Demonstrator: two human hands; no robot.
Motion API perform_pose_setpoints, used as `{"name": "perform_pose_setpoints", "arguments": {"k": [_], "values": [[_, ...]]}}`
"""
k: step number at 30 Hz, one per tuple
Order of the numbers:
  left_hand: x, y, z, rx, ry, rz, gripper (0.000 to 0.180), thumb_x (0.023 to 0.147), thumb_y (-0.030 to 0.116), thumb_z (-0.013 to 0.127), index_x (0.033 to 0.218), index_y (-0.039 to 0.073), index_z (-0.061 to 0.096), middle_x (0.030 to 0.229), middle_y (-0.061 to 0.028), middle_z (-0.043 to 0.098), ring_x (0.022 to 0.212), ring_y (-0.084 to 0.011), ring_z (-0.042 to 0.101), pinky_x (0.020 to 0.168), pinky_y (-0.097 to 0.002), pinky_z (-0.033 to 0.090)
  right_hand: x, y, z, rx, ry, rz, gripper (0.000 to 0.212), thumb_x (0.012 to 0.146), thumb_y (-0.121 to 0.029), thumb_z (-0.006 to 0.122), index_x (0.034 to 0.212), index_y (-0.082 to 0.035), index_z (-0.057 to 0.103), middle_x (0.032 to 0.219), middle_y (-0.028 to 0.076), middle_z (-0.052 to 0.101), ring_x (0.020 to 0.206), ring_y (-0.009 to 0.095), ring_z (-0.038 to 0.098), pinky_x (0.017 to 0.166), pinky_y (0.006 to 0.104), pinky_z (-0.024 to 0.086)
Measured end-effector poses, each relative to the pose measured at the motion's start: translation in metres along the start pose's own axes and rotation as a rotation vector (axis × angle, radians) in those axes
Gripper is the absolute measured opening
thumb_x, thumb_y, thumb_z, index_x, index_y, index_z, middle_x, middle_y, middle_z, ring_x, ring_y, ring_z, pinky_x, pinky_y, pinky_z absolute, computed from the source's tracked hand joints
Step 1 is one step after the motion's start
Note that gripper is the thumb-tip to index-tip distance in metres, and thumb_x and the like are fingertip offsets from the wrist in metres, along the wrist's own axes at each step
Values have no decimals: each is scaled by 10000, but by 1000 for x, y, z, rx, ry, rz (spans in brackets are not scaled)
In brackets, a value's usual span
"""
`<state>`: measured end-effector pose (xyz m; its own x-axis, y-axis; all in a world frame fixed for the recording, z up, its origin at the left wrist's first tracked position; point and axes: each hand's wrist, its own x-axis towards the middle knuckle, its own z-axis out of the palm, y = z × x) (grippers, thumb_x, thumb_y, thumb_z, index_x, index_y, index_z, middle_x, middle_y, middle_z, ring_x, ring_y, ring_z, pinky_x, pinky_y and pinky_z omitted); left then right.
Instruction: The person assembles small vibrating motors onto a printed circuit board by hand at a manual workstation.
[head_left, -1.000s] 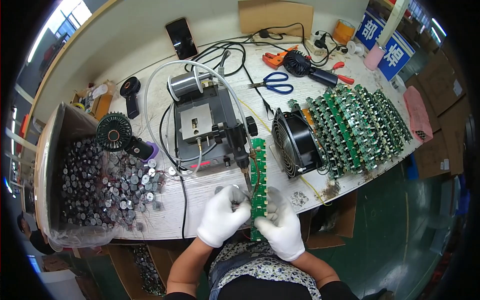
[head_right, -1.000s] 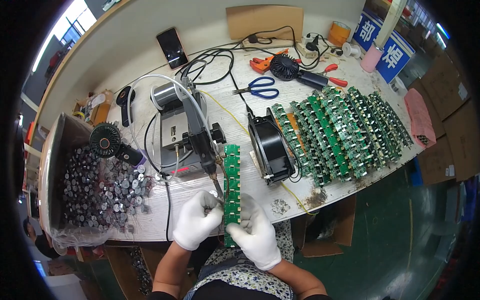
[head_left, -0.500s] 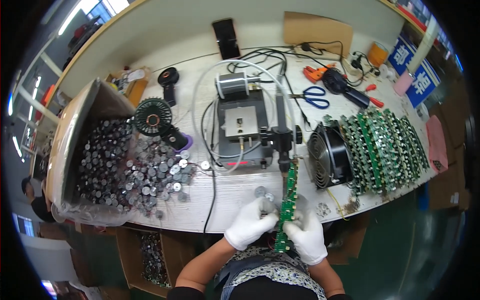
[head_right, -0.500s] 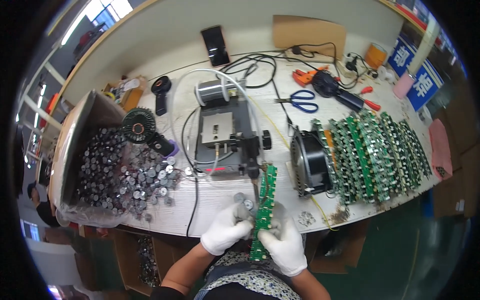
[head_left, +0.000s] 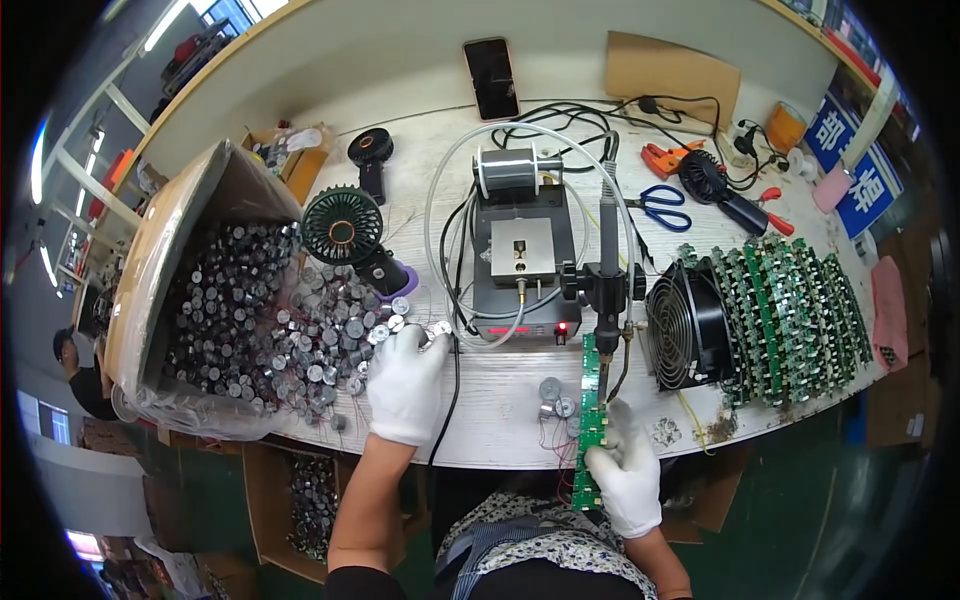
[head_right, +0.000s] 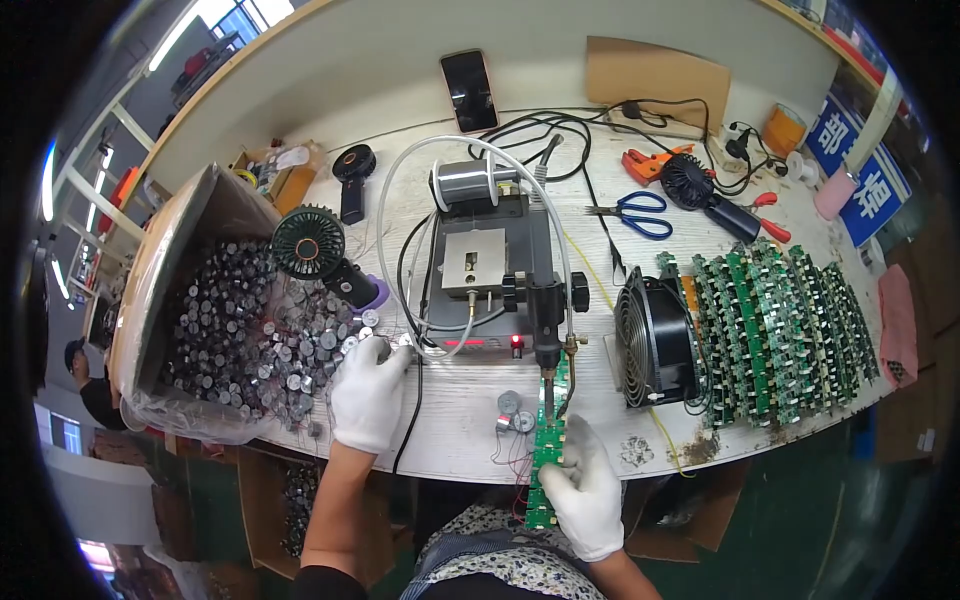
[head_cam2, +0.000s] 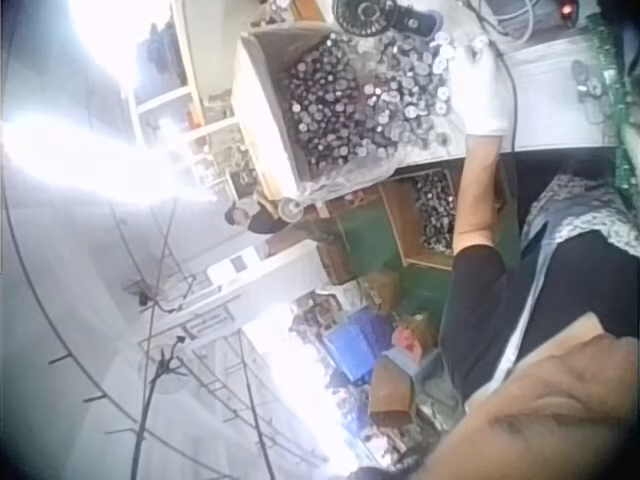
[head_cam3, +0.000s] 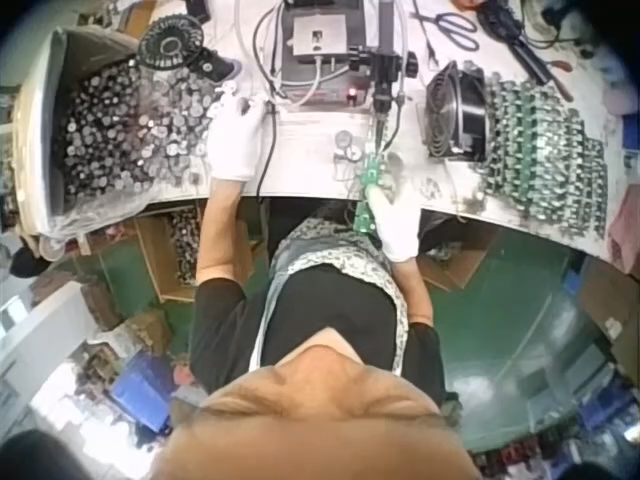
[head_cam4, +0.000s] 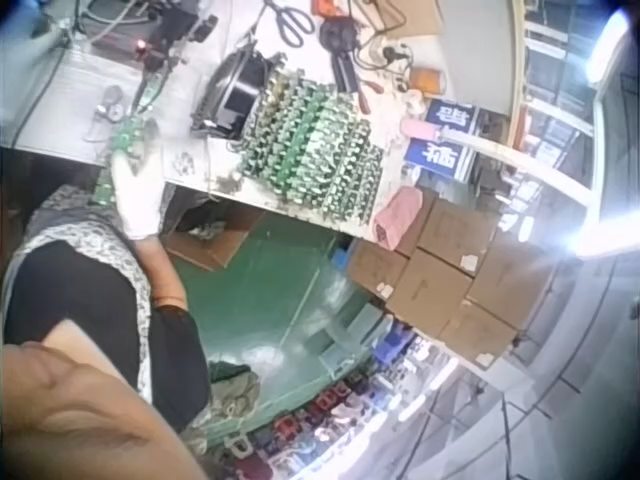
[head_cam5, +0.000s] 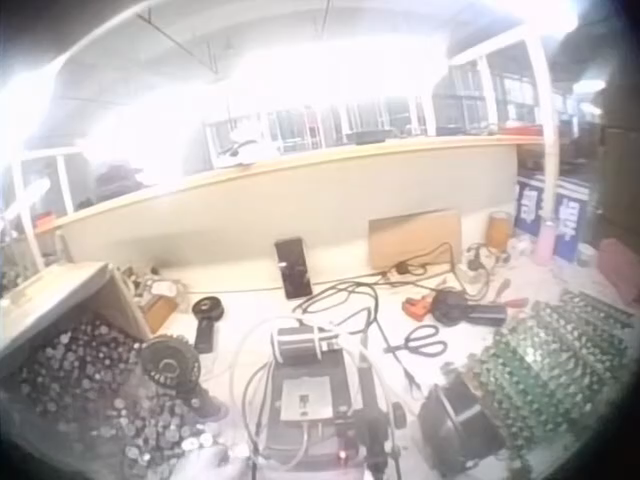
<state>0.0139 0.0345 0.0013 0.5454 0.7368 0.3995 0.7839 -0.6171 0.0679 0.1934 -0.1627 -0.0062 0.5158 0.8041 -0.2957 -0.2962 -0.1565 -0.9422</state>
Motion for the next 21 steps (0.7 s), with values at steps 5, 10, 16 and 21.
{"name": "perform_pose_setpoints", "arguments": {"k": [5, 10, 16, 21], "values": [[0, -3, 7, 87, -47, 52, 107, 743, 111, 652, 846, 121, 681, 926, -61, 556, 877, -263, 560, 704, -368, 482, 0, 2, 0, -18, -16, -11, 609, 808, 109, 534, 1377, 75, 321, 1093, 127, 603, 763, 87, 590, 637, 209, 476], [-7, 1, -7, -217, -126, 13, 83, 729, 119, 674, 806, 90, 665, 880, -66, 566, 819, -265, 571, 697, -360, 480, 0, 0, -2, -25, -21, -11, 604, 811, 105, 531, 1377, 67, 325, 1079, 125, 607, 743, 83, 591, 620, 200, 471], [-20, 21, -36, -801, -167, 3, 136, 694, 1, 708, 815, 47, 667, 850, -91, 634, 799, -238, 634, 711, -314, 500, -3, 0, 2, 10, 31, 22, 589, 819, 86, 538, 1372, 54, 341, 973, 108, 630, 700, 73, 575, 596, 197, 454], [-30, 40, -22, -956, -268, 132, 231, 732, 46, 725, 955, 36, 664, 988, -108, 638, 825, -222, 644, 706, -291, 514, -3, 3, 3, -39, 17, -22, 558, 829, 46, 565, 1354, 34, 376, 951, 102, 632, 683, 66, 562, 590, 200, 448]]}}
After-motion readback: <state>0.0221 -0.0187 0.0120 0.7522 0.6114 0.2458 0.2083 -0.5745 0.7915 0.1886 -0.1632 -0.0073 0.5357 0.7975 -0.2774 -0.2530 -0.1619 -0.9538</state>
